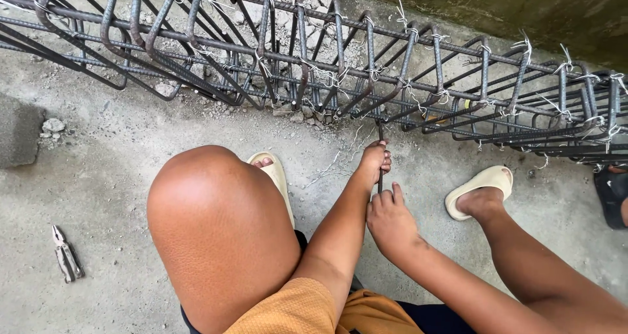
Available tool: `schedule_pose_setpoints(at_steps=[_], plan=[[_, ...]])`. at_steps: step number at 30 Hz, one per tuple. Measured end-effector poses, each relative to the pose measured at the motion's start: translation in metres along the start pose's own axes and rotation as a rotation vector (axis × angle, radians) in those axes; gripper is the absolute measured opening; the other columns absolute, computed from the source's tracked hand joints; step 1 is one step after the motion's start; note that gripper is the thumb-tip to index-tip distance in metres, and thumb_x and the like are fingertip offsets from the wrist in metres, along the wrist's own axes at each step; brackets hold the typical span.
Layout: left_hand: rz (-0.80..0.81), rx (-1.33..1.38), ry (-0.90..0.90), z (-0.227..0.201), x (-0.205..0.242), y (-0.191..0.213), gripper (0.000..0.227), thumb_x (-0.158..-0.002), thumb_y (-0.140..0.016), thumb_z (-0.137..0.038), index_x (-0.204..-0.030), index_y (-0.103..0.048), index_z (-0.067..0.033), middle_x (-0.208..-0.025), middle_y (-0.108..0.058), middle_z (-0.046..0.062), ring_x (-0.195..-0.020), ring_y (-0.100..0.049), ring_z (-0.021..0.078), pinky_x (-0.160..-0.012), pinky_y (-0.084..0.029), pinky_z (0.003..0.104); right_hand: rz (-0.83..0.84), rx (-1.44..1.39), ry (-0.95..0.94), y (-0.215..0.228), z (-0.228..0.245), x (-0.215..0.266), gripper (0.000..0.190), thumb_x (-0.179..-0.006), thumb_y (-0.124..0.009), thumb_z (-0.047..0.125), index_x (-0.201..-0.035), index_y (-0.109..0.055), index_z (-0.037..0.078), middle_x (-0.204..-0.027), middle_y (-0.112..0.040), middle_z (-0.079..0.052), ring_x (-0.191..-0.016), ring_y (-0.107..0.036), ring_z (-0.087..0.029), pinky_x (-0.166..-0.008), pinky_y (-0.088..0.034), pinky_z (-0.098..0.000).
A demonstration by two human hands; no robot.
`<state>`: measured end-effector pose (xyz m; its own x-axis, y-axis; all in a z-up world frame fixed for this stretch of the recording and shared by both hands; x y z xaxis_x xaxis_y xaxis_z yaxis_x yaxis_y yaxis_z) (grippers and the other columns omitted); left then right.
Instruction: Tying steel rebar intersections with wire using a manual twisting tool
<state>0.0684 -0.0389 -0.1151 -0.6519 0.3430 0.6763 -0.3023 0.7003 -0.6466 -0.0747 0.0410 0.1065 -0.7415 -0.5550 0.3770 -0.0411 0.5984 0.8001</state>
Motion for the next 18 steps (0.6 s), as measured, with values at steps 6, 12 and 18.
schedule_pose_setpoints(at_steps=[6,12,18], plan=[[-0.013,-0.011,-0.014,-0.002,0.003,0.000,0.021,-0.111,-0.037,-0.031,-0.121,-0.050,-0.0183,-0.066,-0.029,-0.009,-0.045,-0.030,0.0010,-0.036,-0.026,0.013,0.142,0.107,-0.036,-0.095,0.017,-0.023,0.025,-0.092,-0.049,0.011,-0.107,-0.069,0.005,-0.091,-0.072,-0.012,-0.088,-0.067,-0.035,-0.092,-0.043,-0.0633],[-0.034,-0.077,-0.048,0.005,-0.008,0.006,0.027,-0.111,-0.037,-0.033,-0.127,-0.050,-0.0163,-0.066,-0.032,-0.008,-0.045,-0.032,0.0026,-0.038,-0.029,0.016,0.106,-0.027,-0.031,-0.131,0.006,-0.027,0.019,-0.083,-0.058,0.009,-0.079,-0.070,0.023,-0.066,-0.066,0.007,-0.059,-0.065,-0.021,-0.064,-0.039,-0.0475],[-0.032,-0.099,-0.047,0.014,-0.023,0.009,0.029,-0.111,-0.036,-0.033,-0.132,-0.049,-0.0174,-0.065,-0.033,-0.007,-0.044,-0.034,0.0039,-0.037,-0.031,0.018,0.012,-0.120,-0.047,-0.128,0.000,-0.020,0.014,-0.077,-0.061,0.011,-0.070,-0.068,0.021,-0.058,-0.065,0.003,-0.054,-0.064,-0.023,-0.066,-0.042,-0.0473]])
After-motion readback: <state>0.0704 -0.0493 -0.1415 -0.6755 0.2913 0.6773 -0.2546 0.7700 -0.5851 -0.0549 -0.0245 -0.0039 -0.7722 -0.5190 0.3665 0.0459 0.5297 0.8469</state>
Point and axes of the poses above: each hand's wrist, its own x-axis away from the middle knuckle, its own y-axis out of the back of the hand, z = x × y, the point moved 10 cm from there along -x, towards the middle knuckle
